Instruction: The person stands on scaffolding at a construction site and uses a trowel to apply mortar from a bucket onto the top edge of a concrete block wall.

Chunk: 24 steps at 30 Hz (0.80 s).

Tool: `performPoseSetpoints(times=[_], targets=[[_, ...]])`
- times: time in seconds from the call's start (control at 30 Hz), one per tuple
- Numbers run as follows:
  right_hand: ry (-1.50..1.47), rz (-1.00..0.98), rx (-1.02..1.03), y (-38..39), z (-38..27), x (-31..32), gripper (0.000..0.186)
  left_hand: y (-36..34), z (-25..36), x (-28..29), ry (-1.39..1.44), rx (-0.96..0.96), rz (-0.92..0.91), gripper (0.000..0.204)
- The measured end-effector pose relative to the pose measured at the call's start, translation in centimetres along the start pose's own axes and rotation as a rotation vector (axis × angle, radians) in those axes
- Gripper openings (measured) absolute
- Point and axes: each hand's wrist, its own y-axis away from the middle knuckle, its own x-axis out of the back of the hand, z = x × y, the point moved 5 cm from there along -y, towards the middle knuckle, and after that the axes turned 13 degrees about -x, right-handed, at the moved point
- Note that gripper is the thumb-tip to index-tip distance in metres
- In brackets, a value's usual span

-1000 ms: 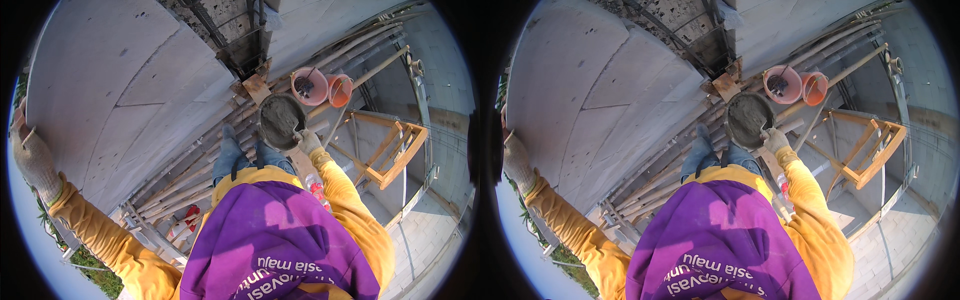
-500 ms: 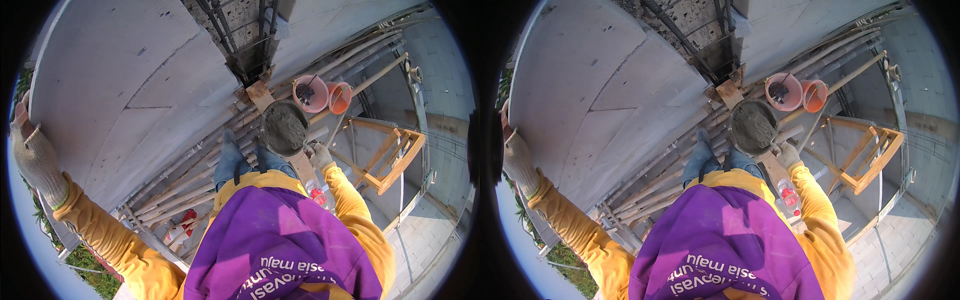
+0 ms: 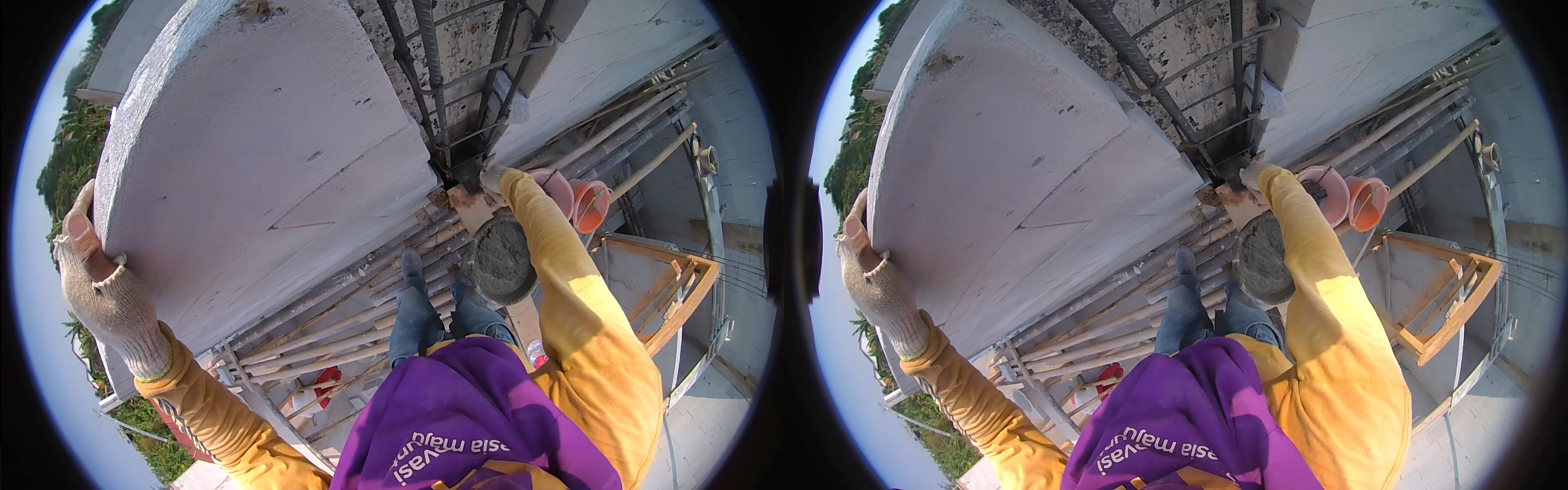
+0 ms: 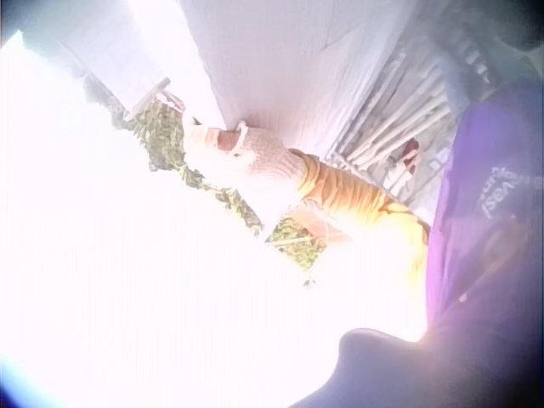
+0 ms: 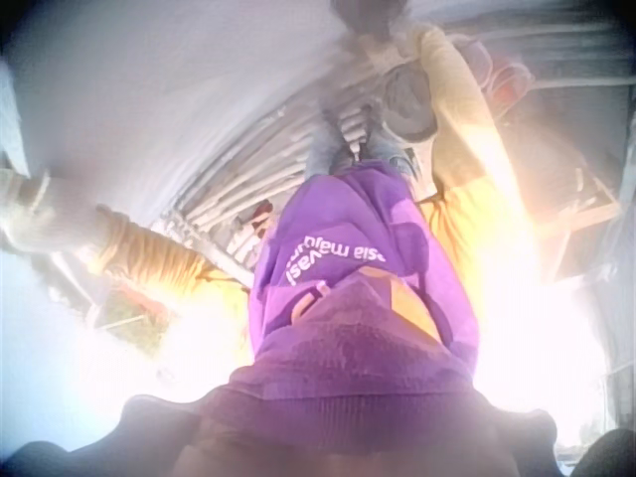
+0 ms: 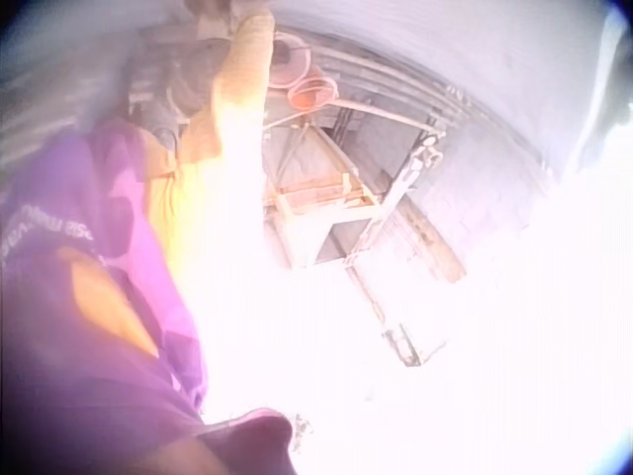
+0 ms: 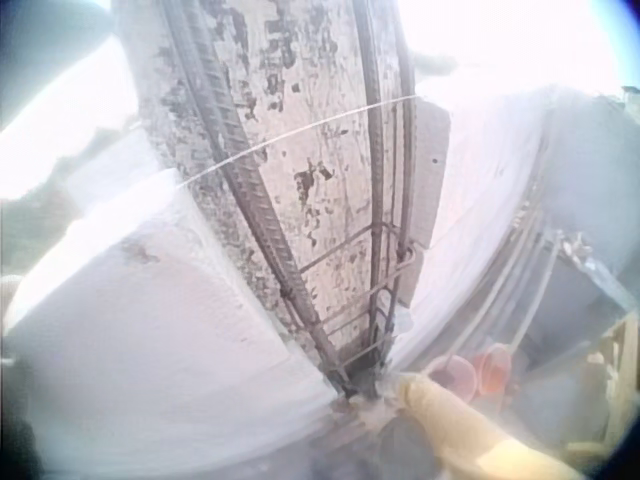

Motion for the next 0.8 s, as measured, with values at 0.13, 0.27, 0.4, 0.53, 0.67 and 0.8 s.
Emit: performPoseSetpoints(times=[0.13,0.27,0.4,0.53,0.67,0.8], targets=[[0.071,0.137,-0.115,-2.6,-4.1,0.3,0.046,0.1,-0.1,-0.7,-0.021,0.058,-0.012,0.064],[0.328,0.194,0.020,-1.7,-4.1,0.4,0.043,0.6,-0.3,-0.6,-0.040,0.088,0.035,0.064],[1.154,0.258,0.573,0.5,-0.7,0.8,0.037,0.1,-0.1,-0.7,-0.054,-0.004,0.065,0.060],[0.006,-0.051,0.255,10.0,5.2,1.9,0.026,0.9,-1.5,-1.1,-0.059,-0.144,0.041,0.057],[-0.082,0.130,0.051,20.6,7.9,0.1,0.024,1.1,-3.3,-1.4,-0.002,-0.208,0.011,0.051],[0.640,0.492,0.258,22.2,14.3,-2.5,0.025,1.9,-8.7,-0.9,0.007,-0.199,-0.080,0.046]])
